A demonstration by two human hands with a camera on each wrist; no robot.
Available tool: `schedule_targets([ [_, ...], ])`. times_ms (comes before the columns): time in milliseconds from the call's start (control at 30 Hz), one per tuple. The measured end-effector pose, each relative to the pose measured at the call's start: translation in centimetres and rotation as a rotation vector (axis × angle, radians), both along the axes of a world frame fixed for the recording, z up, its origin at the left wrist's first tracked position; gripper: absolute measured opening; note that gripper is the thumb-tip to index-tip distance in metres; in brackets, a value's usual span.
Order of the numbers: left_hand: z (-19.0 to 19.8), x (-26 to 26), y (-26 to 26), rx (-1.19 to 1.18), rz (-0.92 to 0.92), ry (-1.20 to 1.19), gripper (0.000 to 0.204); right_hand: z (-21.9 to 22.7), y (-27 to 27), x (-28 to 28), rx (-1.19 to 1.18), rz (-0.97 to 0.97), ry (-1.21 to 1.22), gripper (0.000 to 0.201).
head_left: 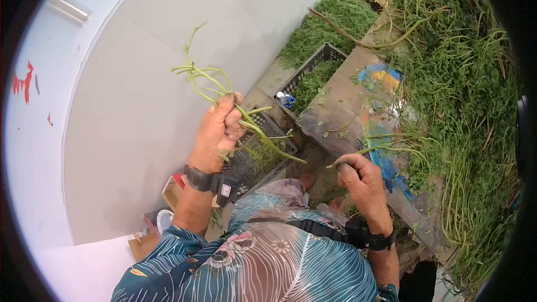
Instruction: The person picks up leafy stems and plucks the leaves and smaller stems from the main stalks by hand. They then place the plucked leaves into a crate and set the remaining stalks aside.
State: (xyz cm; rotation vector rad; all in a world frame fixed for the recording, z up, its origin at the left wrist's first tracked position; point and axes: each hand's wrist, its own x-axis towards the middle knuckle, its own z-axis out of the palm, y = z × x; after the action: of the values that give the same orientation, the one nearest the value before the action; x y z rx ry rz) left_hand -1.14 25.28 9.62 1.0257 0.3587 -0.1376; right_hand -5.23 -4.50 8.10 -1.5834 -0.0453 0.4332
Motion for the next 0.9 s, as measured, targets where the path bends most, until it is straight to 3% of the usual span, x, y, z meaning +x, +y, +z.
schedule_targets([
  [67, 1.0, -0.8, -1.5, 0.007, -0.022, 0.013, 0.024, 0.5, 1.0, 0.2, 0.018, 0.031, 0.002, 0.016],
  [167, 1.5, -1.5, -3.9, 0.074, -0.209, 0.003, 0.027, 1.2, 2.5, 0.5, -0.054, 0.075, -0.114, 0.018],
  [300, 2.5, -2.0, -7.9, 0.014, -0.373, 0.000, 0.029, 0.3, 4.1, 0.8, -0.045, 0.112, -0.394, 0.021],
  [400, 2.2, -1.9, -8.9, 0.096, -0.416, -0.136, 0.026, 0.1, 3.8, 0.5, 0.007, 0.108, -0.293, 0.024],
  [533, 2.5, -1.9, -9.0, 0.056, -0.428, -0.091, 0.024, 0.0, 3.1, -0.1, 0.106, 0.118, -0.087, 0.028],
  [700, 2.5, -1.6, -9.4, 0.059, -0.426, -0.039, 0.018, 0.3, 2.7, -0.5, 0.103, 0.128, -0.053, 0.031],
  [900, 1.8, -2.0, -9.9, 0.435, -0.460, -0.199, 0.012, 0.9, 1.7, -0.2, 0.072, 0.209, 0.103, 0.027],
])
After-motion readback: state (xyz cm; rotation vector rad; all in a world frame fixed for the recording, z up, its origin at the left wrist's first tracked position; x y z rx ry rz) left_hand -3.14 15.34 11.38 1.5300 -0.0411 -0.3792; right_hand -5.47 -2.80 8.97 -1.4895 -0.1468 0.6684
